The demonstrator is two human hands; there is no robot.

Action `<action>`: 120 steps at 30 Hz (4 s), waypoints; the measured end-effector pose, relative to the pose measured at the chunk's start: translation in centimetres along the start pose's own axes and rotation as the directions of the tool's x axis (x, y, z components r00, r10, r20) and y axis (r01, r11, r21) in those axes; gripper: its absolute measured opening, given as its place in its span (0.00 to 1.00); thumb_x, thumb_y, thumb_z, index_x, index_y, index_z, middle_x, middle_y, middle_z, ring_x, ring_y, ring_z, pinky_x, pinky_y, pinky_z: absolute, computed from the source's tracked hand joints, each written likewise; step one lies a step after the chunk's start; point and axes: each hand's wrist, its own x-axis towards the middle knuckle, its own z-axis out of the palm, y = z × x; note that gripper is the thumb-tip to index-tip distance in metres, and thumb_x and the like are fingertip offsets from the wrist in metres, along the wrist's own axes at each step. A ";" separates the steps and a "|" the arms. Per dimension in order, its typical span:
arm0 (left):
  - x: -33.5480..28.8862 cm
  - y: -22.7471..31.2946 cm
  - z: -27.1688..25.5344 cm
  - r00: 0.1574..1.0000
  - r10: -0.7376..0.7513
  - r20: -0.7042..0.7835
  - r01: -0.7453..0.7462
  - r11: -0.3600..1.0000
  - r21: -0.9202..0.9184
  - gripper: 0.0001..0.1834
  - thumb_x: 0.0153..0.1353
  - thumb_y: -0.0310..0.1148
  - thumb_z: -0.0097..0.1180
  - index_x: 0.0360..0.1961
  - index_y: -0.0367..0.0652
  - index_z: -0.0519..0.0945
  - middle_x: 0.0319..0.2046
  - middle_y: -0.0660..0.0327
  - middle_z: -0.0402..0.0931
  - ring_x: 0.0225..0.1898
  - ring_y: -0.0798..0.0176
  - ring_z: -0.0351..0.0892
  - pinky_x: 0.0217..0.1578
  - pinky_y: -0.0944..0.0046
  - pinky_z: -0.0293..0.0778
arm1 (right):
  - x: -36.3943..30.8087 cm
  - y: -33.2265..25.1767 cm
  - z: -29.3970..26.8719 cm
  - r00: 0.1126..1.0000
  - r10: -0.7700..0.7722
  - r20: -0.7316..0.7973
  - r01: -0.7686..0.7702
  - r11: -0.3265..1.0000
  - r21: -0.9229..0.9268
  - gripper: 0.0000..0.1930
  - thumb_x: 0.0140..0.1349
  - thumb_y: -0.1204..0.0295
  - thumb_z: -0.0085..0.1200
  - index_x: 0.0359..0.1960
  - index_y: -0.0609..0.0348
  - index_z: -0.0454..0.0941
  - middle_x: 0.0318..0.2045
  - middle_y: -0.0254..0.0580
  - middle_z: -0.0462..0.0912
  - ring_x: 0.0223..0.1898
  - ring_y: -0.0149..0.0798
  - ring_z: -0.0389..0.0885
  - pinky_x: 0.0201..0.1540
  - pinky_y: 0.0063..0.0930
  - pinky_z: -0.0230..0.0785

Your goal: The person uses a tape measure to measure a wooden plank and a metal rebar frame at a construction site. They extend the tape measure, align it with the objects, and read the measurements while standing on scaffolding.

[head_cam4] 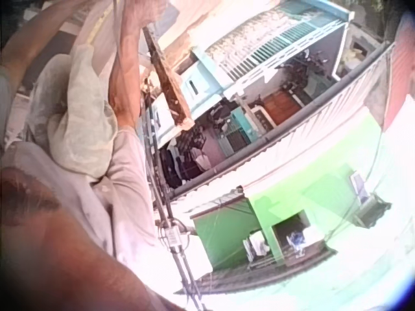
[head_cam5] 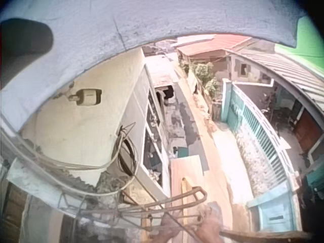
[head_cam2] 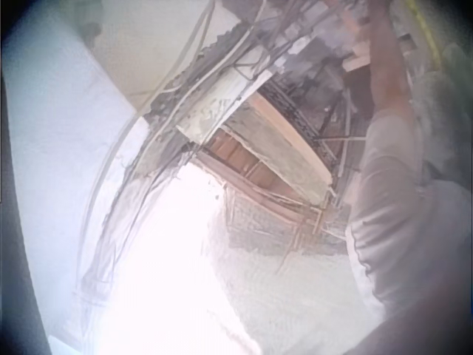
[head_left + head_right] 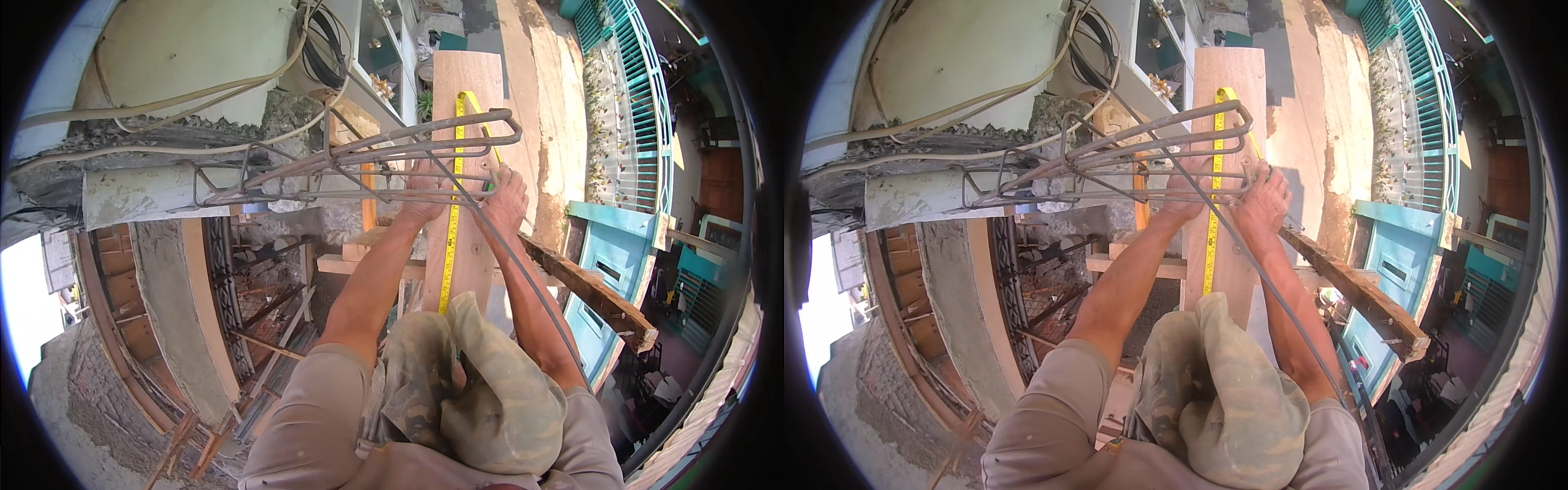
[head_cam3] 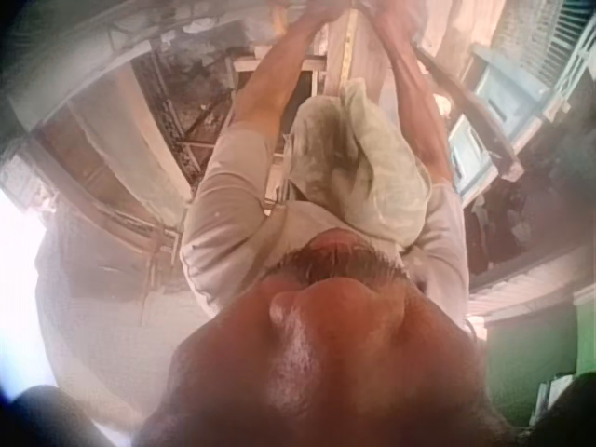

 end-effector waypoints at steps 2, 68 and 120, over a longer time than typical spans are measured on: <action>0.4 -0.3 0.1 0.997 0.057 0.042 -0.060 0.994 0.088 0.33 0.56 0.34 0.51 0.66 0.46 0.66 0.66 0.43 0.58 0.66 0.38 0.60 0.66 0.45 0.59 | -0.2 0.0 0.0 0.998 -0.032 -0.049 0.033 0.999 0.034 0.49 0.39 0.48 0.74 0.60 0.60 0.64 0.50 0.49 0.68 0.54 0.53 0.68 0.54 0.48 0.63; -0.4 1.9 -1.2 0.970 -0.134 0.205 0.090 0.974 0.209 0.29 0.67 0.51 0.42 0.65 0.49 0.68 0.68 0.52 0.61 0.71 0.45 0.55 0.70 0.47 0.54 | -0.8 0.1 0.1 0.980 -0.148 -0.131 0.138 0.987 -0.078 0.52 0.36 0.41 0.74 0.58 0.61 0.64 0.47 0.49 0.69 0.53 0.53 0.71 0.51 0.47 0.71; 0.2 4.6 -4.0 0.984 -0.049 0.170 0.037 0.997 0.070 0.28 0.62 0.46 0.51 0.61 0.46 0.71 0.61 0.49 0.66 0.63 0.44 0.64 0.60 0.48 0.67 | -0.4 0.6 -0.5 0.994 -0.108 -0.025 0.108 0.994 0.007 0.50 0.42 0.45 0.72 0.60 0.64 0.62 0.47 0.52 0.68 0.52 0.55 0.69 0.52 0.47 0.67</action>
